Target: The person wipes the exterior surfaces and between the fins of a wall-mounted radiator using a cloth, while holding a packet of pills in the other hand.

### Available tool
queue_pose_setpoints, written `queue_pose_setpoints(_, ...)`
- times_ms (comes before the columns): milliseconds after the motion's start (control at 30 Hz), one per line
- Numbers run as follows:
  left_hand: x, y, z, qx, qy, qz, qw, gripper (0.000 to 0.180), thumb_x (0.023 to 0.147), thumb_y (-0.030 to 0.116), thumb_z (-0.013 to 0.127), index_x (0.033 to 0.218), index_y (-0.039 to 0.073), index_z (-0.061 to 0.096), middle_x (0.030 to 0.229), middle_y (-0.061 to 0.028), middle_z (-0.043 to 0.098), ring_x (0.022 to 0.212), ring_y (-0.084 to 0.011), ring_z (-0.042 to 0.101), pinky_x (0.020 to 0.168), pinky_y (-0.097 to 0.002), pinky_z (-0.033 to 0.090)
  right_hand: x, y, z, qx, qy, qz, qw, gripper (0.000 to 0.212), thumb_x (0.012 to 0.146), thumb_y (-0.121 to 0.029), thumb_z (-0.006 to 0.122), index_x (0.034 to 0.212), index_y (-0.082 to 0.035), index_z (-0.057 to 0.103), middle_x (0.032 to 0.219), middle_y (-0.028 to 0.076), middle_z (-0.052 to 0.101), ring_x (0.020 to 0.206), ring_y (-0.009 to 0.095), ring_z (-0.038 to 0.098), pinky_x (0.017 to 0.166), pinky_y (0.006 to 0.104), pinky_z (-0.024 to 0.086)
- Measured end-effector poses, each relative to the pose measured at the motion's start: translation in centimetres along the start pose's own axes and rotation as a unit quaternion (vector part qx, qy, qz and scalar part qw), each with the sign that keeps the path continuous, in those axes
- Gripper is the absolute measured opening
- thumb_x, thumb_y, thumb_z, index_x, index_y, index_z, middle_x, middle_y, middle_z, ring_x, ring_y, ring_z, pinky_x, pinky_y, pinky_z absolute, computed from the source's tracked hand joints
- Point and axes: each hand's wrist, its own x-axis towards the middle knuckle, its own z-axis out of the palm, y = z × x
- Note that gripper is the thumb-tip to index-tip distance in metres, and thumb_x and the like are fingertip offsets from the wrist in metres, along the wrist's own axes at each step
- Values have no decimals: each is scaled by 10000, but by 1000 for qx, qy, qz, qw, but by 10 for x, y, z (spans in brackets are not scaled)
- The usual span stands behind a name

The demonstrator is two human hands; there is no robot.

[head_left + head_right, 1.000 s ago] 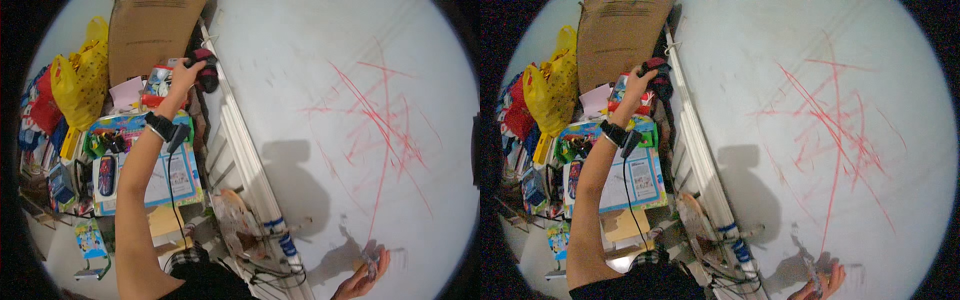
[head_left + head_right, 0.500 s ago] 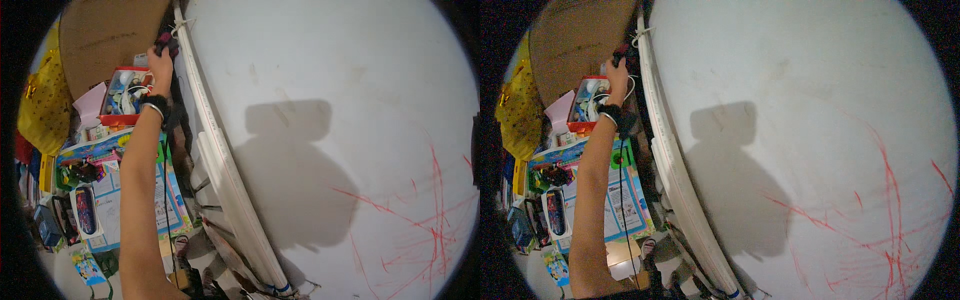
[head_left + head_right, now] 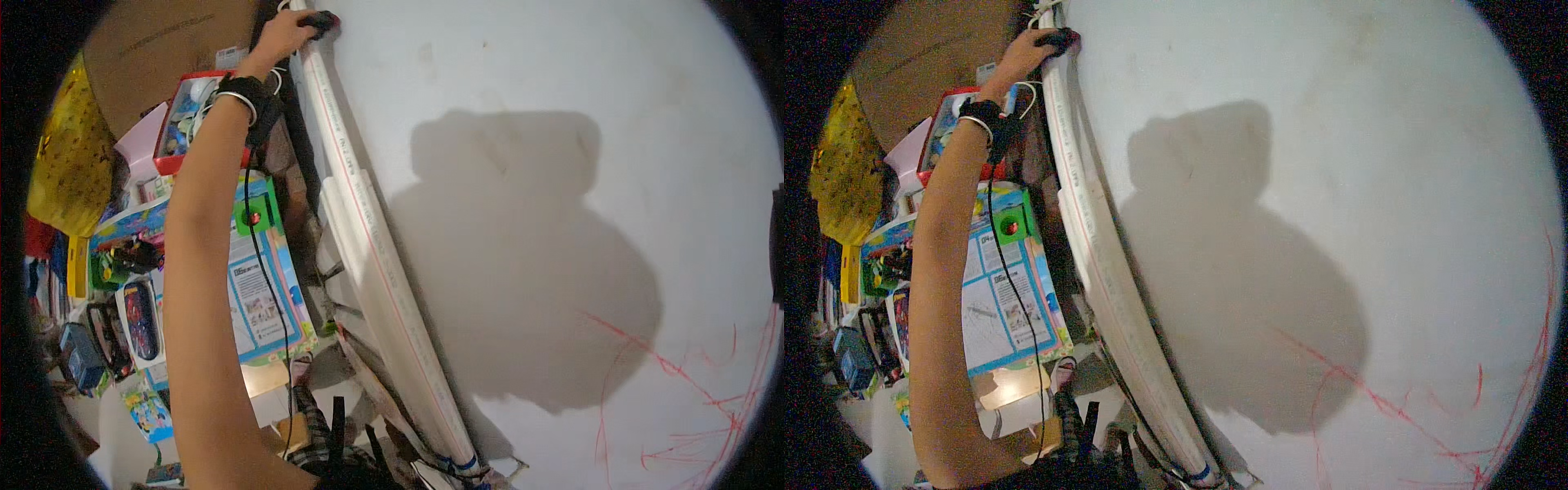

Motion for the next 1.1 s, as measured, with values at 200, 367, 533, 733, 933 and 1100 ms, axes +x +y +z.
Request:
queue_pose_setpoints(200,-78,89,-2,73,37,98,992,355,695,318,582,1006,156,637,882,-185,571,799,-359,569,779,-401,463,-72,38,25,178,98,146,968,419,935,-271,350,1187,64,347,1051,190,475,789,260,551,657,340,496)
queue_pose_setpoints(367,-176,158,-22,-114,18,54,992,358,698,269,633,1019,110,626,926,-162,535,856,-324,546,777,-363,444,-34,17,13,157,120,92,976,426,906,-323,448,1120,44,421,1105,191,474,931,314,488,745,389,425)
queue_pose_setpoints(533,-268,219,-53,-137,-52,101,984,391,695,198,645,1058,65,588,1001,-134,520,948,-270,526,811,-334,430,-47,40,8,261,56,70,961,429,906,-316,388,1111,55,451,1084,176,541,1022,332,482,963,465,232)
queue_pose_setpoints(733,-371,311,-78,-269,-122,129,947,409,629,59,654,1032,54,582,1007,-130,510,964,-292,499,863,-337,397,-38,30,1,276,51,133,951,347,871,-331,416,1082,-63,479,1101,92,564,1053,285,490,997,455,199)
queue_pose_setpoints(933,-431,360,-106,-302,-189,132,925,460,608,35,674,1053,82,567,1069,-136,480,1020,-311,458,874,-351,390,-30,26,-6,283,32,122,951,216,855,-222,443,1047,-124,455,1138,80,548,1091,267,466,999,439,180)
queue_pose_setpoints(1100,-447,355,-112,-422,-195,122,877,385,680,48,664,1051,56,561,1013,-108,538,935,-239,533,818,-314,420,-33,31,-1,275,47,88,956,191,857,-207,438,1035,-137,441,1147,85,545,1080,269,479,998,433,176)
